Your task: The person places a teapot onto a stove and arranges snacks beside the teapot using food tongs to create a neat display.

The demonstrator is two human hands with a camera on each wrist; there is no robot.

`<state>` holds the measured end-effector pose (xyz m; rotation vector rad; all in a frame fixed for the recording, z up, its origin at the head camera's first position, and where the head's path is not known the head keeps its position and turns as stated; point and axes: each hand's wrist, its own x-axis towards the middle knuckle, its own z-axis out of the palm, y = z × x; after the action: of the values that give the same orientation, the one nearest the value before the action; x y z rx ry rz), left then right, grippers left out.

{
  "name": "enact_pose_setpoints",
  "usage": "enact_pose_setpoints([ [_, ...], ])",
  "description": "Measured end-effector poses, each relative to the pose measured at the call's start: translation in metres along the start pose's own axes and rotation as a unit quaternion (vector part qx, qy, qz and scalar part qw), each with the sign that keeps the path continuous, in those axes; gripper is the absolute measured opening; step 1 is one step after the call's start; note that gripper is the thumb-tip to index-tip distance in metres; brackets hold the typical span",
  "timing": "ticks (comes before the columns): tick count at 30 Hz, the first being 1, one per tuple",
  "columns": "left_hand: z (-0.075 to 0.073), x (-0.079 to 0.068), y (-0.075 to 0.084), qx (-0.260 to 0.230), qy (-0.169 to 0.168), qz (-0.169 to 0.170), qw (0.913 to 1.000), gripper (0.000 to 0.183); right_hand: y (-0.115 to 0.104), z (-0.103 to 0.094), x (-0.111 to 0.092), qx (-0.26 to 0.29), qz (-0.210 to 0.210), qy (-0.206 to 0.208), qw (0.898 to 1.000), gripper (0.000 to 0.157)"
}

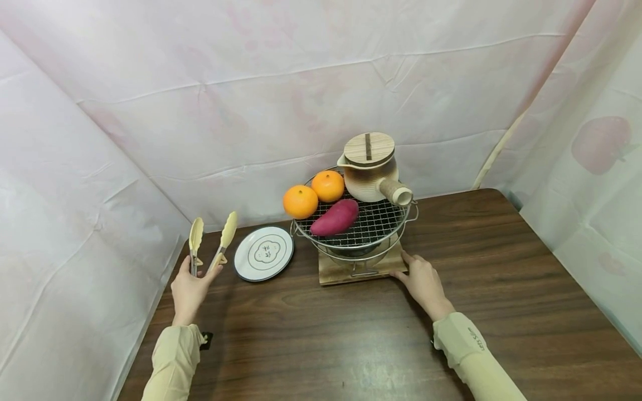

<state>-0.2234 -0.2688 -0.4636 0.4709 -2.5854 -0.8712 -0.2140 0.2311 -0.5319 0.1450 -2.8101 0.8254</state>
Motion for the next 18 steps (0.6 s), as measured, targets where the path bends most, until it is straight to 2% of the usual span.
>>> enact_pose_setpoints([
  [6,0.006,0.002,-0.011,0.001,0.006,-0.005,1.0000,0.072,0.000,0.000,0.000,-0.003,-0.001,-0.001,1.000,0.065],
  [12,0.014,0.001,-0.022,0.003,0.005,-0.020,0.9998,0.081,-0.001,0.000,0.000,-0.001,0.001,-0.005,1.000,0.066],
  [18,0.020,0.000,-0.028,0.001,0.003,-0.029,0.9996,0.077,0.000,0.000,0.000,-0.003,0.000,-0.002,1.000,0.065],
])
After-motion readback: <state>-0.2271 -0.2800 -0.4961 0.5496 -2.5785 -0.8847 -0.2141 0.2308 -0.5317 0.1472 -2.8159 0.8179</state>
